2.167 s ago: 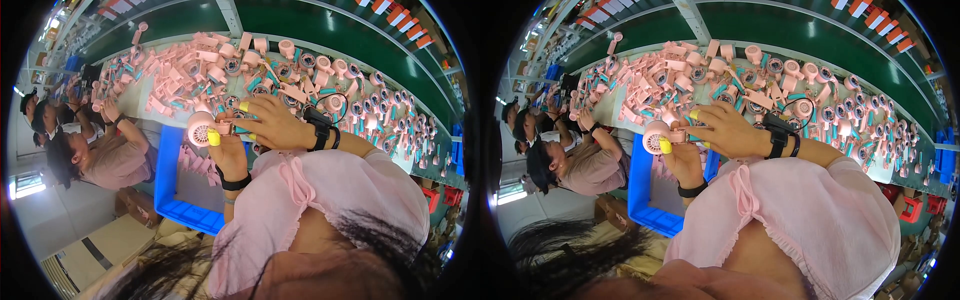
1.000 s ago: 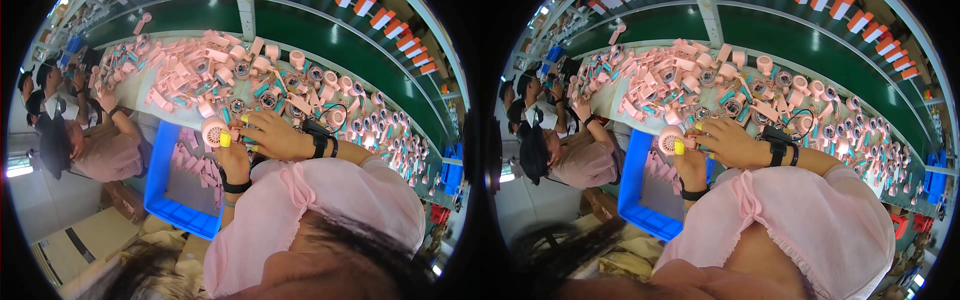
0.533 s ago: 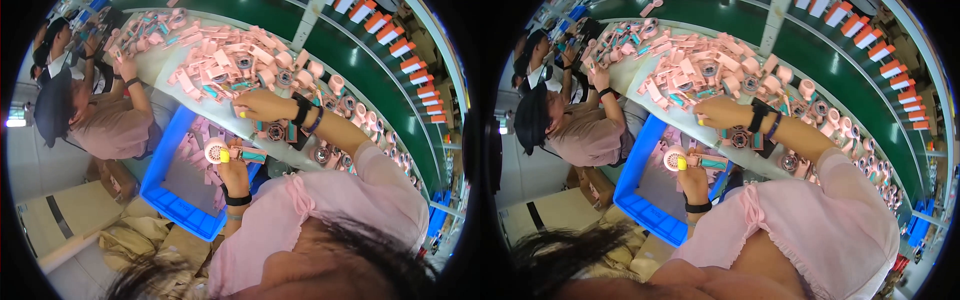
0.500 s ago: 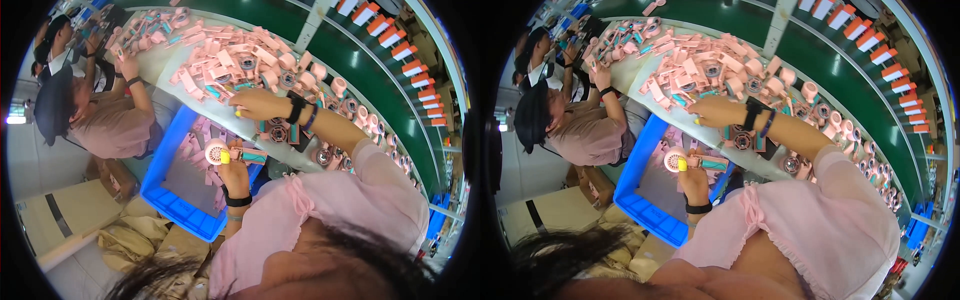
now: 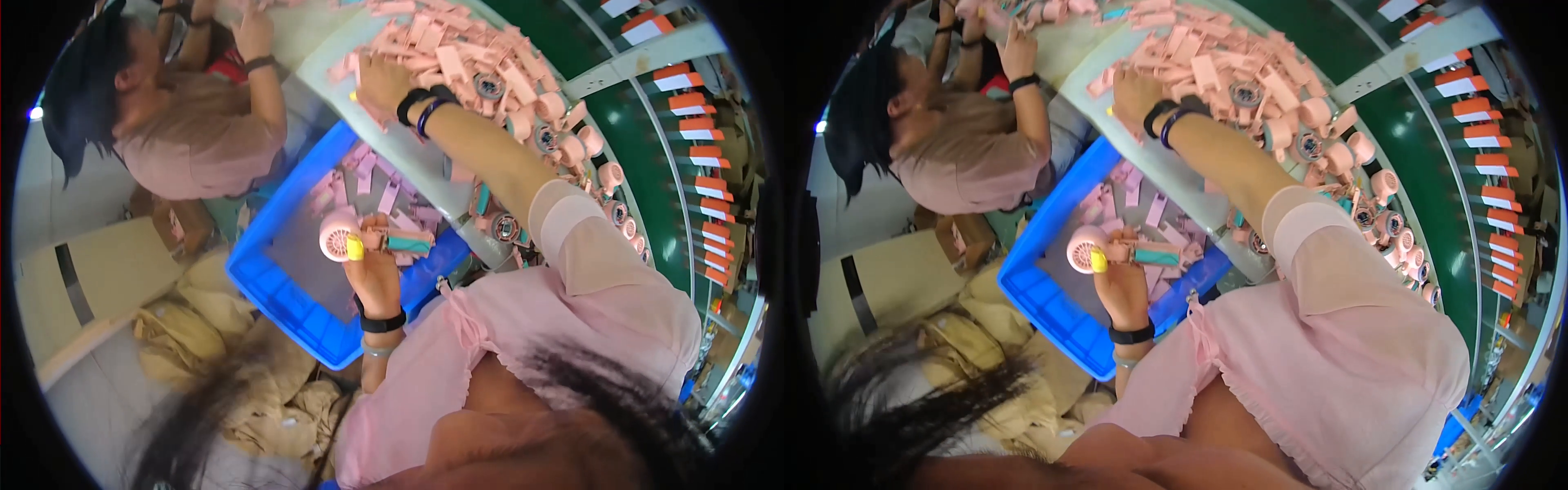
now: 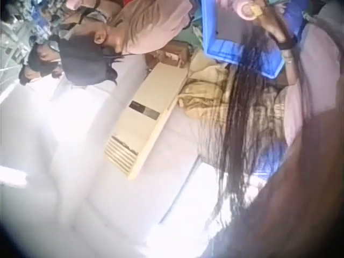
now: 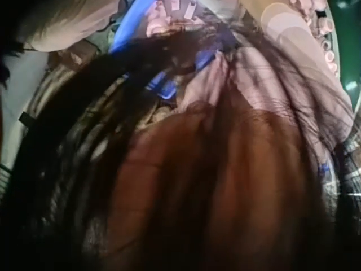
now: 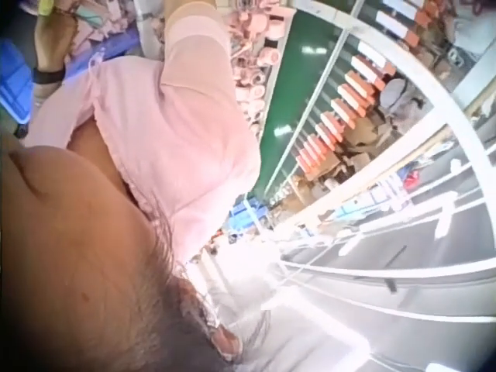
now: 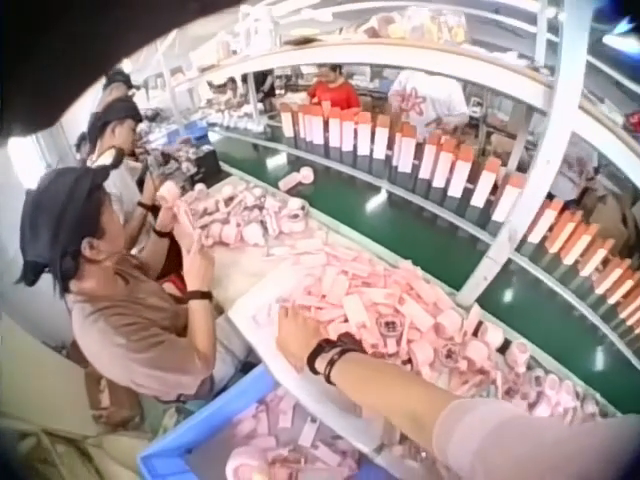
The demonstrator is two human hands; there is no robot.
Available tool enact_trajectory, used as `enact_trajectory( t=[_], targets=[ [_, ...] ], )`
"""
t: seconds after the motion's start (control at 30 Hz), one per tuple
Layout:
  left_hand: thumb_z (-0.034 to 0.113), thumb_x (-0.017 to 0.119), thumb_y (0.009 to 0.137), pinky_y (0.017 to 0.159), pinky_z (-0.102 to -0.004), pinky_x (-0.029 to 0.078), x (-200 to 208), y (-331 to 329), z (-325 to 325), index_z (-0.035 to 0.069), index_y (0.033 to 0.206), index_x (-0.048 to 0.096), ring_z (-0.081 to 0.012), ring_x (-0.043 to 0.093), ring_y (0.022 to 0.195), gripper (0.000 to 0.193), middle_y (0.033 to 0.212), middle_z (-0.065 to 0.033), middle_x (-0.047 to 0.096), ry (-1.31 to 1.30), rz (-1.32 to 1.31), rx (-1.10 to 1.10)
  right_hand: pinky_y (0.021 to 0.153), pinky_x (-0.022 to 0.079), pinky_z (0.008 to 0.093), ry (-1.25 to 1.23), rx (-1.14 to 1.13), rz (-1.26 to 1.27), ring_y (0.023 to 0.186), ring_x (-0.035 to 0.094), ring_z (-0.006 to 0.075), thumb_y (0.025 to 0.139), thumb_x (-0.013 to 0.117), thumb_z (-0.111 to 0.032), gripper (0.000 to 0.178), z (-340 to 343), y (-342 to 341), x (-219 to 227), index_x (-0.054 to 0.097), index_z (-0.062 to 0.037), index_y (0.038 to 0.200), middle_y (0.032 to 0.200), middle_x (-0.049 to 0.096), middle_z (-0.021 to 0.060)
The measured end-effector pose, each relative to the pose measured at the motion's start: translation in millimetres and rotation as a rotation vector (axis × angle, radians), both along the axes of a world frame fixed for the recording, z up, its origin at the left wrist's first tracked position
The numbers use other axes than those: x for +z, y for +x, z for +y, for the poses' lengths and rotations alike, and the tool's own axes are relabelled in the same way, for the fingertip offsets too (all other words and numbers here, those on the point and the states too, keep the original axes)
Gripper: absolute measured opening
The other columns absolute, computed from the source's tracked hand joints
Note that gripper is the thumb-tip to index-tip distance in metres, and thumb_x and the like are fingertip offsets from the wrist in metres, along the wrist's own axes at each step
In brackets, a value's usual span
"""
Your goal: Assembling the components of small portable hand fans on a factory production line.
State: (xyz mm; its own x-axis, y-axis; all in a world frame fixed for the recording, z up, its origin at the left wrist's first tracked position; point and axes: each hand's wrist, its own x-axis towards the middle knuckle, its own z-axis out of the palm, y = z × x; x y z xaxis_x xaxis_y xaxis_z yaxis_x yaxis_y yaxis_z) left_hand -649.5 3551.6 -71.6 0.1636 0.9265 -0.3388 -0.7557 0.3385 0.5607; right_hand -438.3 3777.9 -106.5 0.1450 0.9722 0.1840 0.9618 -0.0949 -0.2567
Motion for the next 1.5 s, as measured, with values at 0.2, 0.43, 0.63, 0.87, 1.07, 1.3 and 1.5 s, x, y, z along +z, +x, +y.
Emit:
enact_trajectory(
  t=[0.2,0.43,0.63,0.87,1.07,1.3,1.5],
  targets=[
    [0.033,0.059,0.092,0.099,-0.0425,0.040,1.1,4.9,12.1,0.009,0.128,0.050,-0.0277,0.053,0.116,0.043,0.120,-0.0102,0.058,-0.011,-0.022,0.082,0.065,0.053,0.0429,0.010,-0.068,-0.115,0.083,0.066,0.0340,0.071,0.067,-0.026,0.057,36.4,-0.4,-29.7,0.051,0.0048,0.116,0.103,0.061,0.0219],
    [0.031,0.058,0.093,0.099,-0.0429,0.040,1.7,7.9,12.2,0.008,0.126,0.050,-0.0294,0.053,0.117,0.041,0.118,-0.0095,0.058,-0.001,-0.057,0.068,0.068,0.052,0.0485,-0.113,-0.023,-0.005,0.085,0.065,0.0374,0.069,0.064,-0.024,0.059,19.4,3.0,9.6,0.050,0.0044,0.119,0.104,0.060,0.0238],
    [0.029,0.056,0.094,0.099,-0.0419,0.040,1.6,13.8,11.0,0.008,0.123,0.052,-0.0277,0.053,0.115,0.036,0.116,-0.0097,0.058,0.013,-0.123,0.077,0.067,0.050,0.0423,-0.160,0.208,0.355,0.083,0.064,0.0306,0.072,0.066,-0.027,0.043,-69.2,-2.7,89.2,0.056,-0.0033,0.106,0.097,0.062,0.0136],
    [0.030,0.052,0.096,0.099,-0.0402,0.040,25.7,47.9,3.6,0.007,0.122,0.052,-0.0262,0.053,0.114,0.035,0.116,-0.0108,0.058,0.046,-0.217,-0.046,0.063,0.048,0.0368,0.095,0.302,0.352,0.080,0.058,0.0270,0.067,0.071,-0.020,0.053,-257.9,10.8,158.1,0.058,-0.0104,0.117,0.089,0.055,0.0092],
    [0.026,0.050,0.097,0.101,-0.0418,0.041,50.6,93.0,-19.0,0.003,0.121,0.051,-0.0269,0.052,0.118,0.033,0.116,-0.0107,0.058,0.010,-0.261,-0.192,0.064,0.048,0.0354,0.066,0.152,0.269,0.083,0.057,0.0256,0.064,0.071,-0.014,0.058,-334.4,18.9,153.9,0.057,-0.0120,0.120,0.094,0.054,0.0074],
    [0.029,0.050,0.097,0.102,-0.0447,0.042,51.5,130.4,-48.9,0.004,0.122,0.052,-0.0290,0.052,0.119,0.035,0.120,-0.0132,0.057,-0.011,-0.215,-0.339,0.065,0.050,0.0350,0.183,0.063,0.148,0.087,0.058,0.0250,0.066,0.073,-0.014,0.056,-388.1,31.6,150.1,0.058,-0.0136,0.120,0.098,0.055,0.0065],
    [0.023,0.056,0.095,0.094,-0.0402,0.047,67.2,150.6,-66.9,0.004,0.122,0.050,-0.0242,0.058,0.106,0.034,0.113,-0.0122,0.060,0.043,-0.242,-0.392,0.069,0.049,0.0349,0.204,-0.043,0.134,0.088,0.057,0.0254,0.071,0.070,-0.016,0.048,-410.3,36.1,162.6,0.057,-0.0108,0.117,0.098,0.054,0.0074]
  ],
)
